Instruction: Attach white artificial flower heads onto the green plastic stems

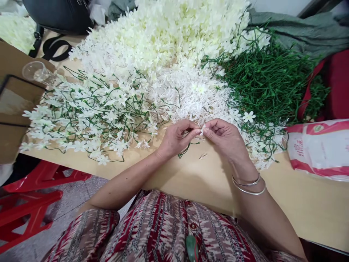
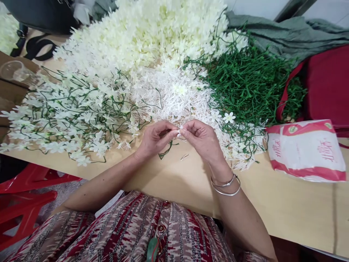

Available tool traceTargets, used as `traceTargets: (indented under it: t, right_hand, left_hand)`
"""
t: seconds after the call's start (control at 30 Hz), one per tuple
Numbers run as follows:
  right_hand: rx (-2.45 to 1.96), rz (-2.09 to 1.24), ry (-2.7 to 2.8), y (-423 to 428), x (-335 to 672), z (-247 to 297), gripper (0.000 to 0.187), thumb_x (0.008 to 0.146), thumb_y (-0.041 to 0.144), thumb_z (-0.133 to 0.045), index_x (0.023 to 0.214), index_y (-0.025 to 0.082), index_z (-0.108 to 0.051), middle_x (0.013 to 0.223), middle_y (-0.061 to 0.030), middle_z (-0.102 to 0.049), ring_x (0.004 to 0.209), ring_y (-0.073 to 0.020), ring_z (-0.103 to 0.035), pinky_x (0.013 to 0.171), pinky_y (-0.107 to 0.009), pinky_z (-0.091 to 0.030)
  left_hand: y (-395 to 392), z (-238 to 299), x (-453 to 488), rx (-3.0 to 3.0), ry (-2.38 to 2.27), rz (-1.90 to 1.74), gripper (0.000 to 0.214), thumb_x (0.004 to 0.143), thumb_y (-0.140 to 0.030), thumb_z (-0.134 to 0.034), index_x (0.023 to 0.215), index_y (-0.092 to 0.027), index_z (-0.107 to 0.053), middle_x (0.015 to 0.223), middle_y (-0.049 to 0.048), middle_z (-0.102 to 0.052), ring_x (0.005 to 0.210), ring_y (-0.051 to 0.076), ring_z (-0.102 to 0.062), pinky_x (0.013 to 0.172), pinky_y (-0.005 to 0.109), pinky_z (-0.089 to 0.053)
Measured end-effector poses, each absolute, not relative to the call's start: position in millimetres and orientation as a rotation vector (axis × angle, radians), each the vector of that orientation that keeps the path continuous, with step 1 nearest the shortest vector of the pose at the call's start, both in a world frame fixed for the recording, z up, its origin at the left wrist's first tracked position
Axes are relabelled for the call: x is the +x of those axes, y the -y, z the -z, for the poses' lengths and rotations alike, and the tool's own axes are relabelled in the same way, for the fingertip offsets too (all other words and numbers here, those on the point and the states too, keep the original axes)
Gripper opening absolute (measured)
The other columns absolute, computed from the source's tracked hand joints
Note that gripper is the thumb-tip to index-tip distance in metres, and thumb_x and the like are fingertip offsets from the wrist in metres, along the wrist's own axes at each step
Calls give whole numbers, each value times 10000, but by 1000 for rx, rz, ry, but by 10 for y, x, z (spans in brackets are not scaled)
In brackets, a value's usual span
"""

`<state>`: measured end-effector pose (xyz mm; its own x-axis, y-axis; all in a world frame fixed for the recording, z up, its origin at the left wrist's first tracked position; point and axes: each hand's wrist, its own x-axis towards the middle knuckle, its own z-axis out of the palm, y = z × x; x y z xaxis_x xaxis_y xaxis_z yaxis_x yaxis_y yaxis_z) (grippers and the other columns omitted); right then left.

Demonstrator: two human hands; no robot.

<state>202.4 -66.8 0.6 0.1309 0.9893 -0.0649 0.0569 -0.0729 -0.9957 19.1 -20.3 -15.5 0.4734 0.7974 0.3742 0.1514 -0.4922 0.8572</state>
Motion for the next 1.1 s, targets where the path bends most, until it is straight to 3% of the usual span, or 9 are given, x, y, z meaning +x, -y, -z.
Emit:
traceTargets:
  t: [0.13, 0.23, 0.33, 0.43, 0.67, 0.77, 0.93, 1.1]
  right_hand:
    - [-1342, -1070, 1138, 702, 2158, -142, 145, 825, 336, -827, 909, 250, -747, 808, -6, -739, 737, -169, -664, 707, -320, -549]
    - [-1411, -712, 1112, 705, 2378, -180, 137, 878, 342, -794, 969, 254, -740, 921, -43, -768, 872, -225, -722, 856, -410, -579]
    - [-1702, -246, 1276, 672, 2582, -87, 105, 910, 314, -735, 1001, 262, -748, 1044, -101, -750, 1012, -301, -696, 949, -509, -546]
    - [-1861, -48, 1483, 631, 2679, 67, 148, 909, 287, -706, 1038, 229, -750, 1105, -147, -732, 1136, -368, -658, 1076, -625, -452]
    - [-1826, 29, 1424, 633, 2617, 59, 92, 943, 306, -686, 906, 252, -750, 1018, -110, -739, 1062, -329, -673, 1058, -569, -453]
    - [-1736, -48, 1351, 667, 2518, -60, 106, 948, 318, -692, 945, 261, -781, 1007, -94, -754, 1026, -305, -694, 998, -528, -500]
    - [-1488, -670, 1308, 730, 2255, -160, 131, 864, 301, -791, 987, 262, -768, 849, -6, -742, 780, -190, -668, 746, -359, -537]
    - [-1398, -910, 1316, 750, 2130, -142, 79, 897, 304, -764, 936, 262, -711, 788, 21, -712, 712, -157, -629, 702, -329, -500]
  left_hand:
    - [194, -12, 127, 2144, -714, -1064, 155, 1034, -303, -655, 966, -173, -703, 865, 48, -766, 801, 154, -713, 766, 282, -532]
    - [180, -121, 44, 2273, -547, -809, 163, 1050, -307, -609, 982, -195, -707, 899, 34, -779, 823, 152, -718, 806, 296, -514]
    - [161, -137, -8, 2418, -419, -537, 194, 1059, -339, -595, 988, -225, -735, 955, 22, -803, 905, 171, -732, 893, 332, -488]
    - [133, -82, -16, 2526, -485, -529, 236, 1055, -405, -619, 965, -231, -751, 983, 30, -804, 952, 193, -729, 915, 351, -469]
    - [116, 53, 67, 2439, -769, -908, 200, 1091, -301, -561, 1104, -185, -723, 1076, 83, -800, 975, 184, -745, 883, 327, -530]
    - [145, 66, 164, 2427, -728, -1037, 179, 1080, -280, -586, 1152, -179, -715, 1101, 90, -792, 1024, 192, -748, 913, 335, -560]
    - [144, 37, 259, 2178, -659, -1122, 329, 1058, -273, -619, 1377, -192, -638, 1313, 138, -728, 839, 122, -719, 845, 296, -594]
    - [133, 23, 199, 2009, -729, -1070, 139, 1029, -304, -670, 1055, -202, -761, 951, 52, -788, 816, 137, -712, 743, 251, -551]
